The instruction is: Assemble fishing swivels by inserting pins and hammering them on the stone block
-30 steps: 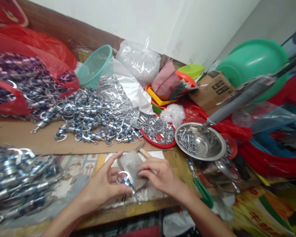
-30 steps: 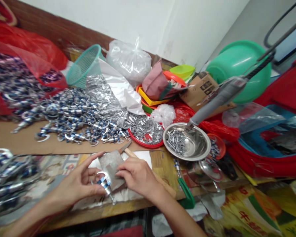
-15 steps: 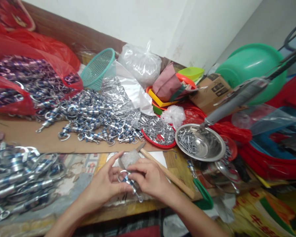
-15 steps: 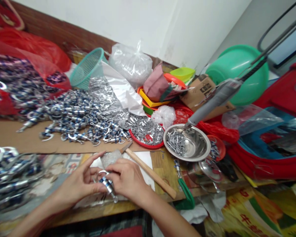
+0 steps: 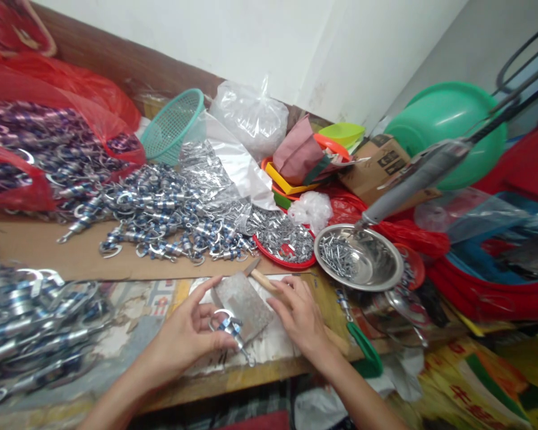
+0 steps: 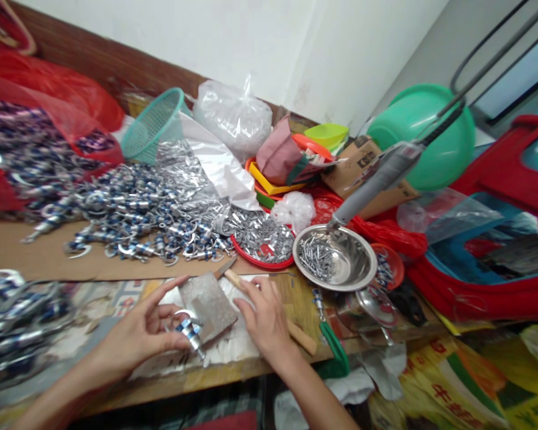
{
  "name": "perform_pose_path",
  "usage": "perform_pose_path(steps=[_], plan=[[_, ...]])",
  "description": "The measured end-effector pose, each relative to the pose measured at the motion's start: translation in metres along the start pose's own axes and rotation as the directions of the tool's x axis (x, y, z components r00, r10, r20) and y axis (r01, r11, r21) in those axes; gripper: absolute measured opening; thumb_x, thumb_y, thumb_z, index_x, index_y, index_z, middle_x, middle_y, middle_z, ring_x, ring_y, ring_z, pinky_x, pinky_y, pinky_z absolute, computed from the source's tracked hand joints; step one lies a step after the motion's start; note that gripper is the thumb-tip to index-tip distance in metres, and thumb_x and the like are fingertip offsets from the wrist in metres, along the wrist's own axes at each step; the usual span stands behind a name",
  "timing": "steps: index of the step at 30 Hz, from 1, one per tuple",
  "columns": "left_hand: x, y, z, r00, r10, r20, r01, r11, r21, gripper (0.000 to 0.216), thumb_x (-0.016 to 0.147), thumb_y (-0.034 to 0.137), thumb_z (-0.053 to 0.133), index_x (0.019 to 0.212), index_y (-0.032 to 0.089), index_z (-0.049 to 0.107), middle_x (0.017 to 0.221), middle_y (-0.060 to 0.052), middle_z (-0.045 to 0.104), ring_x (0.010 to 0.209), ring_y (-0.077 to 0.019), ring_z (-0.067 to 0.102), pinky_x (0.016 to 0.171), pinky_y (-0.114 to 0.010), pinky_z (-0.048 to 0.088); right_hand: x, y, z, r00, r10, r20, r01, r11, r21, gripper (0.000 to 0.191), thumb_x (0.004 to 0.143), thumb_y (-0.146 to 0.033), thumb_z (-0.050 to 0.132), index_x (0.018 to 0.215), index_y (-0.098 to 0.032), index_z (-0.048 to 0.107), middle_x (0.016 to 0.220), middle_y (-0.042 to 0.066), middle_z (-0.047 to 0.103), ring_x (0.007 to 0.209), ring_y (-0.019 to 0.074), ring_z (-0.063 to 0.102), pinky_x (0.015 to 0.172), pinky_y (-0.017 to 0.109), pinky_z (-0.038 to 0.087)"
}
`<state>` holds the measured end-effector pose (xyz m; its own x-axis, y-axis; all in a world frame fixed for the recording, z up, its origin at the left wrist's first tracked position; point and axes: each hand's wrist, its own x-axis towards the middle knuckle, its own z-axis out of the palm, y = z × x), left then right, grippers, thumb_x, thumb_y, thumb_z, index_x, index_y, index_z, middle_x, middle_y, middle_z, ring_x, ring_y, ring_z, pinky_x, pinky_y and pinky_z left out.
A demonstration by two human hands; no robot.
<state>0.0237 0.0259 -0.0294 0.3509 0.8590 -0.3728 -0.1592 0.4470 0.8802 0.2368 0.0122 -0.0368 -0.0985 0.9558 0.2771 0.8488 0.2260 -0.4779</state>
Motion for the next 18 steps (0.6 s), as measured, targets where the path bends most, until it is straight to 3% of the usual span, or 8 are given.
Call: perform_pose_path(steps=[3, 5, 8, 11, 14, 16, 18], plan=[[0.001, -0.001, 0.000, 1.000, 0.007, 0.022, -0.006, 1.000, -0.027, 0.105, 0.046, 0.010, 0.079, 0.133, 0.016, 0.022, 0.068, 0.003, 0.062, 0.066, -0.0169, 0.061, 0.066, -0.031, 0.050, 0.004, -0.034, -0.002, 0.979, -0.175, 0.102, 0.153, 0.969, 0.194, 0.020, 0.086, -0.018, 0.049, 0.101, -0.018, 0.062, 0.089, 0.005, 0.060, 0.086, 0.0161, 0.055, 0.077, 0.026, 0.044], [0.001, -0.001, 0.000, 0.999, 0.012, 0.039, -0.011, 0.999, -0.046, 0.105, 0.047, 0.010, 0.079, 0.134, 0.015, 0.019, 0.069, 0.002, 0.064, 0.067, -0.0172, 0.061, 0.065, -0.030, 0.050, 0.007, -0.052, -0.002, 0.941, -0.265, 0.209, 0.236, 0.959, 0.154, 0.021, 0.086, -0.018, 0.047, 0.100, -0.021, 0.063, 0.083, 0.004, 0.060, 0.079, 0.0155, 0.055, 0.070, 0.025, 0.043], [0.001, 0.000, 0.001, 0.998, 0.019, 0.052, -0.016, 0.998, -0.062, 0.106, 0.047, 0.009, 0.078, 0.134, 0.014, 0.017, 0.068, 0.002, 0.064, 0.066, -0.0174, 0.062, 0.064, -0.030, 0.050, 0.011, -0.065, 0.000, 0.908, -0.273, 0.317, 0.270, 0.961, 0.055, 0.022, 0.085, -0.017, 0.048, 0.100, -0.023, 0.064, 0.080, 0.004, 0.057, 0.074, 0.0157, 0.053, 0.062, 0.024, 0.040], [0.001, -0.001, 0.000, 0.999, 0.013, 0.050, -0.010, 0.997, -0.072, 0.107, 0.046, 0.009, 0.078, 0.134, 0.013, 0.018, 0.068, 0.002, 0.064, 0.067, -0.0184, 0.062, 0.064, -0.030, 0.050, 0.018, -0.066, 0.000, 0.915, -0.205, 0.348, 0.192, 0.979, 0.070, 0.015, 0.082, -0.015, 0.051, 0.089, -0.017, 0.064, 0.079, 0.004, 0.058, 0.074, 0.0153, 0.054, 0.063, 0.024, 0.040], [0.001, -0.001, 0.000, 0.999, 0.005, 0.042, -0.003, 0.999, -0.051, 0.106, 0.046, 0.011, 0.079, 0.134, 0.015, 0.020, 0.068, 0.003, 0.063, 0.069, -0.0193, 0.063, 0.064, -0.031, 0.050, 0.028, -0.061, -0.002, 0.925, -0.084, 0.369, -0.006, 0.972, 0.236, 0.008, 0.078, -0.014, 0.057, 0.077, -0.016, 0.064, 0.072, 0.001, 0.061, 0.069, 0.0125, 0.055, 0.061, 0.021, 0.040], [0.000, 0.000, 0.000, 0.999, 0.003, 0.042, -0.001, 1.000, -0.029, 0.105, 0.046, 0.012, 0.079, 0.134, 0.016, 0.020, 0.068, 0.003, 0.062, 0.069, -0.0192, 0.063, 0.066, -0.031, 0.049, 0.033, -0.058, -0.002, 0.899, 0.011, 0.437, -0.184, 0.916, 0.357, 0.007, 0.075, -0.013, 0.059, 0.073, -0.016, 0.065, 0.065, -0.002, 0.061, 0.061, 0.0101, 0.054, 0.054, 0.018, 0.038], [0.000, 0.002, 0.000, 0.999, 0.000, 0.045, 0.001, 1.000, -0.020, 0.104, 0.047, 0.012, 0.078, 0.133, 0.016, 0.021, 0.069, 0.003, 0.062, 0.069, -0.0189, 0.063, 0.067, -0.032, 0.049, 0.035, -0.057, 0.000, 0.876, 0.050, 0.479, -0.267, 0.879, 0.396, 0.007, 0.072, -0.012, 0.061, 0.071, -0.016, 0.066, 0.061, -0.003, 0.061, 0.055, 0.0092, 0.053, 0.049, 0.017, 0.036]])
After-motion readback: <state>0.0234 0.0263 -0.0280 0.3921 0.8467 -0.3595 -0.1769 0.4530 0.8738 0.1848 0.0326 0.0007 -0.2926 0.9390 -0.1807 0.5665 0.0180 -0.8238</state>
